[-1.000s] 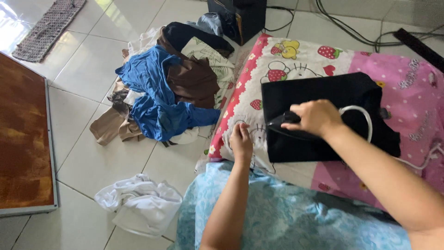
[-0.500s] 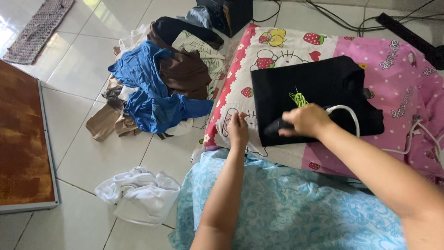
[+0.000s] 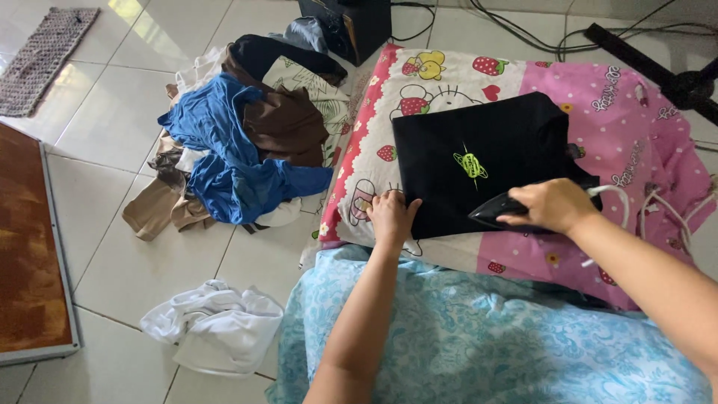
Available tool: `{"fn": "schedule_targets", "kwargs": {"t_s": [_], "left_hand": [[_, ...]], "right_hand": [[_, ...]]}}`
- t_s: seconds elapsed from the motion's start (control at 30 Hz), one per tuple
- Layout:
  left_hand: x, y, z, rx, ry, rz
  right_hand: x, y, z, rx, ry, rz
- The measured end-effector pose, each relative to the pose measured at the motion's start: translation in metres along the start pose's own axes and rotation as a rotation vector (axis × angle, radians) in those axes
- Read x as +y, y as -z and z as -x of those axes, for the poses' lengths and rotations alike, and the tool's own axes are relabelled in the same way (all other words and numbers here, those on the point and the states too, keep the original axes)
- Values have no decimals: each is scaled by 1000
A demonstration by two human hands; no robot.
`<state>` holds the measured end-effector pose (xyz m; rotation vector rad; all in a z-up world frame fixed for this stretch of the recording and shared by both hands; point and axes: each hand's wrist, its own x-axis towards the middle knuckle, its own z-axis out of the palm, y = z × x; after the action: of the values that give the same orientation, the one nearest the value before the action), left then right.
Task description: Iron and fold a black t-shirt and organize other clothes.
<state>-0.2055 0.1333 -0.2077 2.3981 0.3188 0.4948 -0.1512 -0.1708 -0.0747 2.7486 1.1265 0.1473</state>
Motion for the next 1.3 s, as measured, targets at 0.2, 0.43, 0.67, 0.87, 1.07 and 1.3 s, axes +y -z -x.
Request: {"fn": "schedule_targets", "kwargs": {"t_s": [0.2,0.43,0.67,0.87,1.07,1.3], "left_hand": [[-6,-2,0,52,-38,-12],[-2,-6,3,37,-34,-73],[12,5,7,97,-298,-34],[14,4,12,61,-330,-44],[17,2,14,132,-270,-22],[4,-5,-19,-204,245,52]], "right_hand": [[46,-20,16,-72,-519,33],[138,-47,125,-78,-630,169],[263,-145,307,534,-1069,-219],[219,-205,407,858,-1555,-432],[170,-248,419,1230,-1518,-735],[143,-192,399,872,-2119,-1158]]}}
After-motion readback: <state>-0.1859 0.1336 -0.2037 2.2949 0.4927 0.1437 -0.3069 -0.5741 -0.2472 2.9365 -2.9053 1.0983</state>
